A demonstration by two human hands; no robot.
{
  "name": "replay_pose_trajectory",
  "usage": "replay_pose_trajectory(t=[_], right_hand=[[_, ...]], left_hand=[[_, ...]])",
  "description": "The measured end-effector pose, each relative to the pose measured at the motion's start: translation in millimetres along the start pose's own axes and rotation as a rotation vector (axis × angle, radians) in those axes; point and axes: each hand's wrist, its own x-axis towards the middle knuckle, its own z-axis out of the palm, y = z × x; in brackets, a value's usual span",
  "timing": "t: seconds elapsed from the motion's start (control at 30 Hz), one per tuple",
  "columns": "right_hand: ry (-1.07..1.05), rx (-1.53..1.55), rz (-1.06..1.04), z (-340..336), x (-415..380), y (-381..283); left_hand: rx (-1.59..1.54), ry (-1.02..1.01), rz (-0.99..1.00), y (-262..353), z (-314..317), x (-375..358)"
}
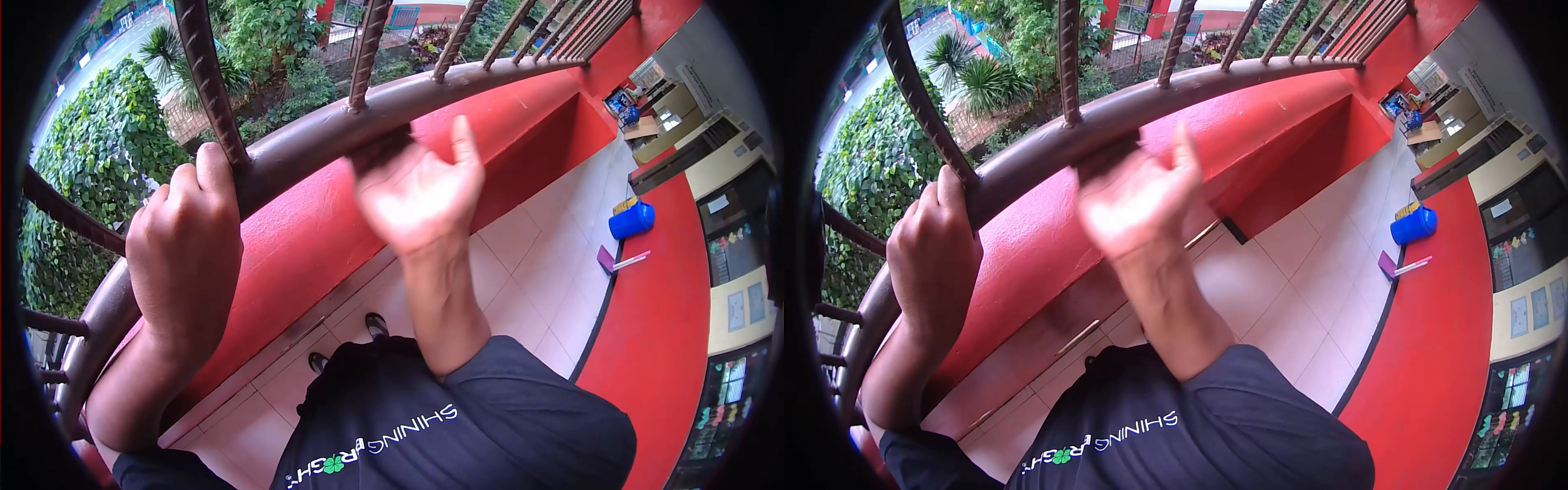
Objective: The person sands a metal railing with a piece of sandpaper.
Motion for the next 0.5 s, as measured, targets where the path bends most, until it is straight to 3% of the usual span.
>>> replay_pose_trajectory(t=[0.1, 0.17, 0.2, 0.23, 0.3, 0.33, 0.37, 0.43, 0.5], right_hand=[[-0.032, -0.085, -0.196, -0.6, 3.5, -0.1], [-0.058, 0.076, 0.074, 4.6, -27.4, 42.2], [-0.142, 0.172, 0.376, -3.8, -34.5, 43.1], [-0.137, 0.172, 0.376, -6.6, -28.7, 36.6], [-0.025, 0.060, 0.062, -7.9, -4.6, 8.7], [-0.142, 0.010, -0.032, -3.9, 3.1, -2.4], [-0.106, -0.016, -0.085, -2.5, 3.3, -5.6], [-0.037, 0.004, -0.011, 4.9, -18.2, 33.4], [-0.132, 0.022, 0.378, -6.9, -41.6, 64.5]], left_hand=[[0.027, 0.010, -0.004, 1.2, 1.2, 0.7], [0.038, 0.006, -0.004, 1.0, 0.3, 0.8], [0.029, 0.027, 0.006, -0.5, 1.8, 0.2], [0.028, 0.023, 0.007, -0.4, 2.1, 0.3], [0.036, 0.017, 0.012, -0.5, 2.1, -0.1], [0.032, 0.021, 0.009, 0.1, 1.4, -0.5], [0.050, 0.013, 0.005, 1.2, 0.8, -0.3], [0.074, 0.015, 0.004, 1.1, 0.3, 2.6], [0.063, 0.017, 0.014, -0.1, 0.8, 1.1]])
